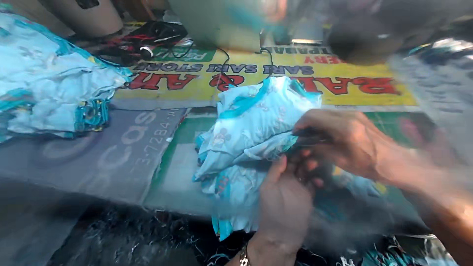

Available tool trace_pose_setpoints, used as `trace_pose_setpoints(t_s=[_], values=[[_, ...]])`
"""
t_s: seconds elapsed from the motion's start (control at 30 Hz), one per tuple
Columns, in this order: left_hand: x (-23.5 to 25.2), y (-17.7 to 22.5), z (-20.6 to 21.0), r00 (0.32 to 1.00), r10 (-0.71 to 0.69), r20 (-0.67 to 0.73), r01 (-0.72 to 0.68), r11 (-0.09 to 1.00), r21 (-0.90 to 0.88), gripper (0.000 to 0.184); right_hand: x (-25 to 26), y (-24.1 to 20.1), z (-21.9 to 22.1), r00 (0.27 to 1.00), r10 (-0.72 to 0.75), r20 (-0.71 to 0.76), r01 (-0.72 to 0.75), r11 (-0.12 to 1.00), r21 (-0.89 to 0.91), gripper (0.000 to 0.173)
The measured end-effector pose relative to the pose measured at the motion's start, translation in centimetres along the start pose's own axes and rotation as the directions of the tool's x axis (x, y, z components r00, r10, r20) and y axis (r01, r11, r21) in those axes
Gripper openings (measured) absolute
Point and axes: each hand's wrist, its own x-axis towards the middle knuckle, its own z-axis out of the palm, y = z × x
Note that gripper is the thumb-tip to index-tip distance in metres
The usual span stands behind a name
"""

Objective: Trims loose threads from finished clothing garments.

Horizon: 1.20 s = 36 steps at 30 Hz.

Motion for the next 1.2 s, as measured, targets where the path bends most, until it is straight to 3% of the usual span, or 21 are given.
trace_pose_setpoints(t_s=[0.1,0.23,0.33,0.4,0.5,0.57,0.63,0.67,0.7,0.77,0.83,0.9,0.97,1.07,1.13,1.2], values=[[-0.3,0.6,-1.0,0.999,0.036,-0.038,-0.039,0.997,-0.072,0.033,-1.8,-0.6,0.7,0.998,0.045,-0.046,-0.041,0.996,0.085,0.012],[-0.7,1.2,-2.1,0.997,0.069,-0.018,-0.071,0.987,-0.147,0.016,-3.7,-1.7,2.4,0.992,0.129,0.006,-0.122,0.914,0.386,0.014],[-1.9,2.0,-2.8,0.982,0.103,0.155,-0.079,0.985,-0.155,0.029,-4.0,-1.5,3.2,0.989,0.13,0.066,-0.141,0.741,0.657,0.016],[-2.4,2.4,-3.2,0.974,0.15,0.17,-0.127,0.982,-0.139,0.036,-3.2,-1.4,3.2,0.99,0.107,0.095,-0.142,0.64,0.755,0.015],[-2.3,2.1,-3.3,0.937,0.348,0.04,-0.35,0.925,0.15,0.033,-0.4,-1.6,2.5,0.989,0.138,0.044,-0.132,0.731,0.669,0.019],[-1.8,1.3,-3.5,0.884,0.461,0.08,-0.455,0.808,0.374,0.026,2.1,-1.9,2.6,0.991,0.117,0.067,-0.135,0.836,0.532,0.03],[-1.7,0.6,-3.7,0.854,0.501,0.139,-0.502,0.725,0.471,0.025,4.4,-2.4,3.1,0.955,0.081,0.284,-0.185,0.914,0.361,0.039],[-1.7,0.4,-3.8,0.849,0.505,0.155,-0.51,0.707,0.49,0.024,5.6,-2.7,3.2,0.904,0.044,0.426,-0.188,0.935,0.302,0.039],[-1.7,0.4,-3.8,0.855,0.493,0.16,-0.499,0.702,0.509,0.024,6.7,-2.8,3.4,0.846,-0.011,0.533,-0.178,0.937,0.301,0.033],[-1.9,0.8,-3.8,0.89,0.438,0.129,-0.436,0.731,0.525,0.02,8.2,-2.6,3.6,0.797,-0.113,0.593,-0.138,0.922,0.362,0.022],[-2.0,1.8,-3.7,0.948,0.311,0.07,-0.312,0.86,0.404,0.014,9.2,-2.5,3.4,0.832,-0.125,0.541,-0.15,0.888,0.435,0.021],[-1.6,3.3,-3.7,0.985,0.134,0.104,-0.147,0.98,0.132,0.03,9.8,-2.3,3.5,0.89,-0.097,0.445,-0.171,0.835,0.523,0.025],[-0.8,4.3,-3.4,0.981,0.081,0.174,-0.073,0.996,-0.054,0.041,10.1,-1.9,3.7,0.933,-0.04,0.358,-0.201,0.767,0.609,0.025],[-0.1,4.9,-2.6,0.98,0.15,0.133,-0.14,0.987,-0.083,0.038,9.2,-1.8,3.8,0.972,0.126,0.196,-0.23,0.657,0.718,0.024],[0.3,5.3,-2.4,0.96,0.272,0.067,-0.273,0.962,0.018,0.032,7.9,-1.8,3.2,0.967,0.248,0.057,-0.208,0.641,0.739,0.024],[0.5,6.0,-2.5,0.892,0.439,0.106,-0.451,0.877,0.167,0.028,6.6,-1.7,2.3,0.938,0.345,-0.038,-0.202,0.631,0.749,0.025]])
